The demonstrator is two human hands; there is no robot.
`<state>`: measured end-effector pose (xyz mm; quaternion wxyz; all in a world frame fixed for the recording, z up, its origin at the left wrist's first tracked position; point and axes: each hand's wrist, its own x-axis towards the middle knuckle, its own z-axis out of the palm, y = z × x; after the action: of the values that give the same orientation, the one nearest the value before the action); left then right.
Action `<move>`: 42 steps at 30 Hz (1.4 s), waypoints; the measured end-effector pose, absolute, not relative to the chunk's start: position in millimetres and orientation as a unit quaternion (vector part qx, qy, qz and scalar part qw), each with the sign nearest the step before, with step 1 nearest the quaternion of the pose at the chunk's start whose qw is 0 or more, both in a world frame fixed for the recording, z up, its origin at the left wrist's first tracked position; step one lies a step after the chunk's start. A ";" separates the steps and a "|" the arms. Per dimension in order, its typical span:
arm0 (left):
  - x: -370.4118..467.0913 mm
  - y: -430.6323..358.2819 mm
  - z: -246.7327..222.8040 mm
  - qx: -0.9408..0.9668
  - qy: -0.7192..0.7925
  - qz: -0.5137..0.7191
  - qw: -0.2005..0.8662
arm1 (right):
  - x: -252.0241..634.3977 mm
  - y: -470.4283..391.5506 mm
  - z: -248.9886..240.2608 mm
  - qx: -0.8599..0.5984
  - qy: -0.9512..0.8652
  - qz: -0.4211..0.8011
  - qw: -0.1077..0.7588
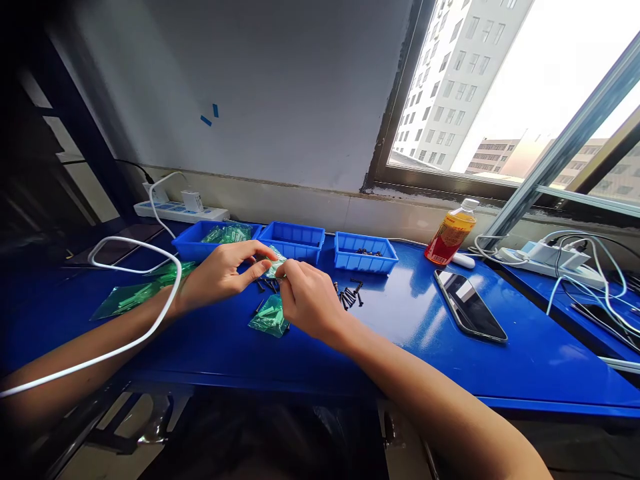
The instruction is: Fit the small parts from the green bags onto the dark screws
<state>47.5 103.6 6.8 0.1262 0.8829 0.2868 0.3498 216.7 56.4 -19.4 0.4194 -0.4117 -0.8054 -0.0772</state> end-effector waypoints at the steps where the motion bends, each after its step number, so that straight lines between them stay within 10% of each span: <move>1: 47.6 103.4 6.9 0.883 0.287 0.350 0.128 | 216.4 56.2 -19.4 -0.412 -0.805 -0.077 0.419; 42: 48.8 101.0 8.2 0.888 0.271 0.346 0.136 | 214.8 54.8 -20.9 -0.389 -0.817 -0.072 0.419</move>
<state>48.8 101.0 8.2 0.1360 0.8880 0.2706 0.3460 214.8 54.8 -20.9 0.4187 -0.3890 -0.8174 -0.0719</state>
